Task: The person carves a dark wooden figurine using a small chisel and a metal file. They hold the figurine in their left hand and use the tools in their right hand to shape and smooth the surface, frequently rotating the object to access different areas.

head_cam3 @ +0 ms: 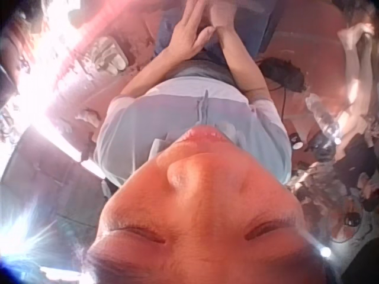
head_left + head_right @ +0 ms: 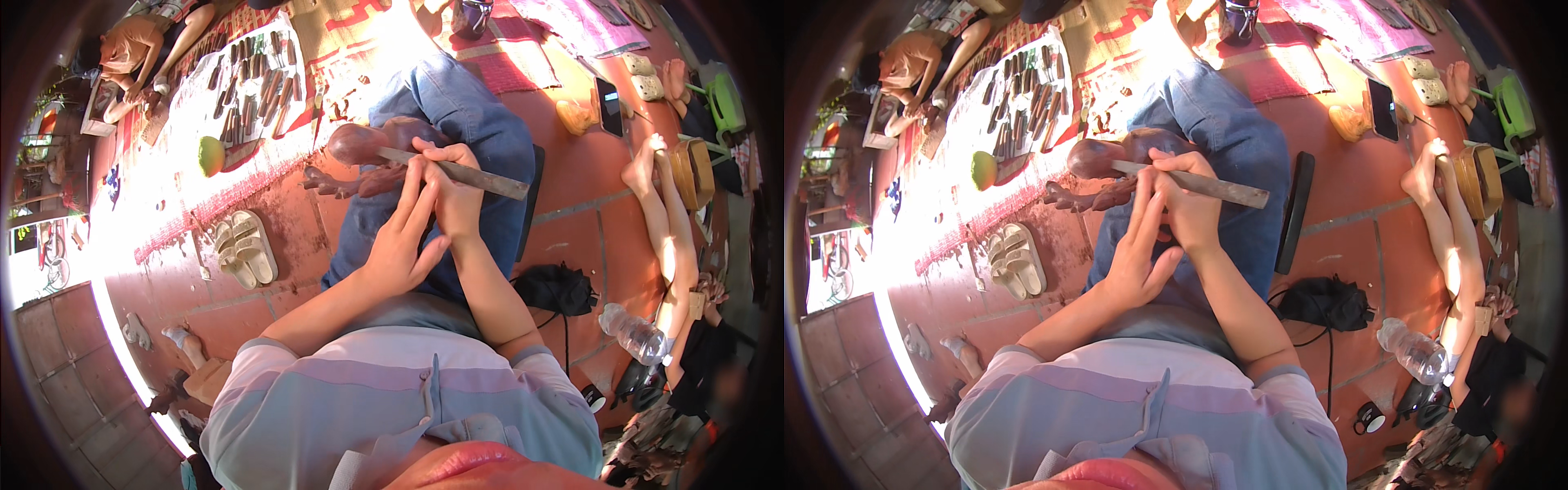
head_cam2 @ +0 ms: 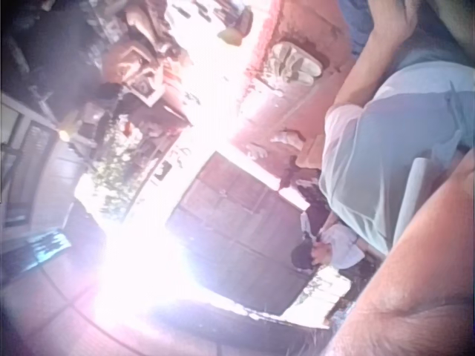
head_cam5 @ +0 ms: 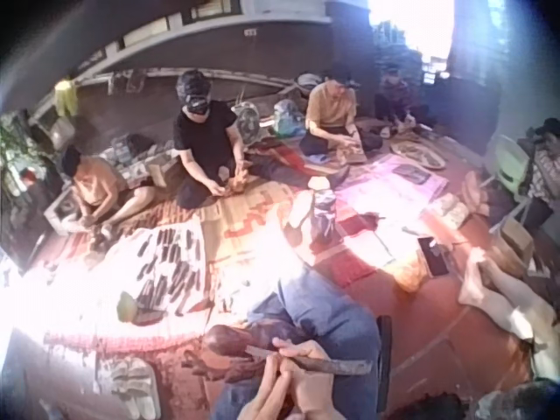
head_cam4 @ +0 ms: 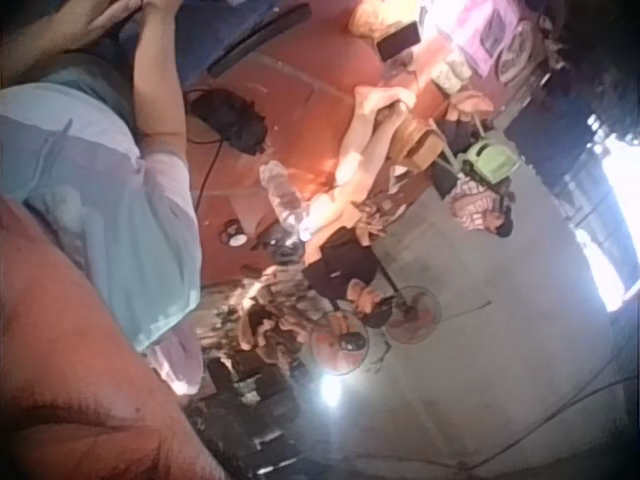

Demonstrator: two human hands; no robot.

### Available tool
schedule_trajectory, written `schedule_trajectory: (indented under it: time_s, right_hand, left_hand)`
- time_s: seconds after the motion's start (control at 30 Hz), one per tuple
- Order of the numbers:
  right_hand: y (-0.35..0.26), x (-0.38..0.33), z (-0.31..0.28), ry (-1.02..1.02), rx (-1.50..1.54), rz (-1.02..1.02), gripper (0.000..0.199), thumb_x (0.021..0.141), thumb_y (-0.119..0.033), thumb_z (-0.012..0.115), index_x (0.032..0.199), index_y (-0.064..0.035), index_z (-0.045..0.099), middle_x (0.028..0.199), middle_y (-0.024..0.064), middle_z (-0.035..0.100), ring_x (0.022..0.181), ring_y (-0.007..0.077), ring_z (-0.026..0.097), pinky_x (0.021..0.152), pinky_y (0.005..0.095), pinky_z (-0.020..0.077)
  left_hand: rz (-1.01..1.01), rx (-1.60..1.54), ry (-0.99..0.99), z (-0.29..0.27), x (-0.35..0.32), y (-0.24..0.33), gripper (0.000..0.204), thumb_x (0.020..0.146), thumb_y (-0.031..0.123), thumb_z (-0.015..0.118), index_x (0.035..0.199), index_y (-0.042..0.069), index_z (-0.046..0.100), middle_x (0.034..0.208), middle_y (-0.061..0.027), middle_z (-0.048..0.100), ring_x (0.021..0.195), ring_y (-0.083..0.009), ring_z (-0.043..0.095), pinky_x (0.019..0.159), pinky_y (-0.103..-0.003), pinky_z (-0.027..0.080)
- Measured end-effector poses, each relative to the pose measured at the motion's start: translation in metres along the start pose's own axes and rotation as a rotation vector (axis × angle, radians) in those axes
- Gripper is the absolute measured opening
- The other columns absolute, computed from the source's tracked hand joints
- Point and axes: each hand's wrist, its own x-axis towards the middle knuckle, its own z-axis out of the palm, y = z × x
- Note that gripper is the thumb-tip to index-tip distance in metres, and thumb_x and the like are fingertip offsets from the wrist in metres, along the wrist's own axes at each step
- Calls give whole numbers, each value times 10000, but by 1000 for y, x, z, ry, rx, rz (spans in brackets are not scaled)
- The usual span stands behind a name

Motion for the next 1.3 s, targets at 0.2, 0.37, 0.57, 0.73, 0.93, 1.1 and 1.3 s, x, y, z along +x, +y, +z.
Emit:
schedule_trajectory:
  time_s: [0.2, 0.37, 0.57, 0.73, 0.93, 1.1, 1.3]
  right_hand:
    - [-16, 2, 6, -26, -180, -50, 97, 833, 24, 626, 876, -7, 545, 1080, 205, 623, 838, 117, 619, 754, 214, 506]
    - [-3, 4, -4, -41, -179, -90, 60, 828, -1, 643, 839, -1, 584, 888, 75, 616, 1047, 212, 600, 820, 267, 475]
    - [-21, 1, -11, 31, -199, -18, 99, 855, -14, 612, 935, -8, 554, 896, 45, 587, 851, 101, 610, 740, 220, 503]
    - [-15, -6, -16, -34, 1, -107, 149, 839, 43, 604, 918, -7, 489, 1014, 106, 544, 826, 143, 633, 761, 288, 563]
    - [-9, 8, -9, -265, -373, -445, 155, 773, 40, 684, 783, -19, 541, 896, 79, 598, 868, 168, 640, 786, 282, 528]
    - [-7, 20, -31, -363, -308, -287, 179, 757, 90, 666, 704, -10, 528, 856, 109, 594, 843, 189, 649, 788, 280, 520]
    - [-20, 30, -23, -368, -374, -293, 181, 724, 40, 712, 691, -44, 555, 807, 84, 629, 845, 166, 642, 899, 317, 421]
  left_hand:
    - [-63, 18, 61, 4, 0, 4, 704, 848, 146, 606, 1432, 5, 240, 1487, -308, 79, 1226, -437, 441, 911, -381, 475]
    - [-278, -117, -37, -3, 5, 16, 631, 866, 134, 569, 1417, 1, 292, 1486, -282, 168, 1024, -316, 610, 816, -331, 512]
    - [13, 250, 228, -106, 8, 31, 243, 855, 60, 591, 1084, -11, 630, 1116, -148, 633, 891, -198, 633, 763, -280, 502]
    - [-465, -160, 307, -145, 53, -37, 355, 941, 206, 518, 1212, -23, 542, 1180, -132, 594, 1025, -174, 580, 863, -310, 473]
    - [-661, -741, 31, -118, 57, -58, 347, 924, 256, 561, 1164, 6, 576, 1148, -104, 600, 1069, -187, 567, 922, -331, 460]
    - [-679, -813, 54, -115, 60, -56, 320, 916, 223, 570, 1136, -10, 579, 1127, -118, 602, 1047, -202, 588, 901, -342, 488]
    - [-731, -832, 63, -116, 58, -54, 304, 907, 198, 583, 1134, -4, 582, 1112, -122, 609, 1021, -200, 603, 879, -336, 501]
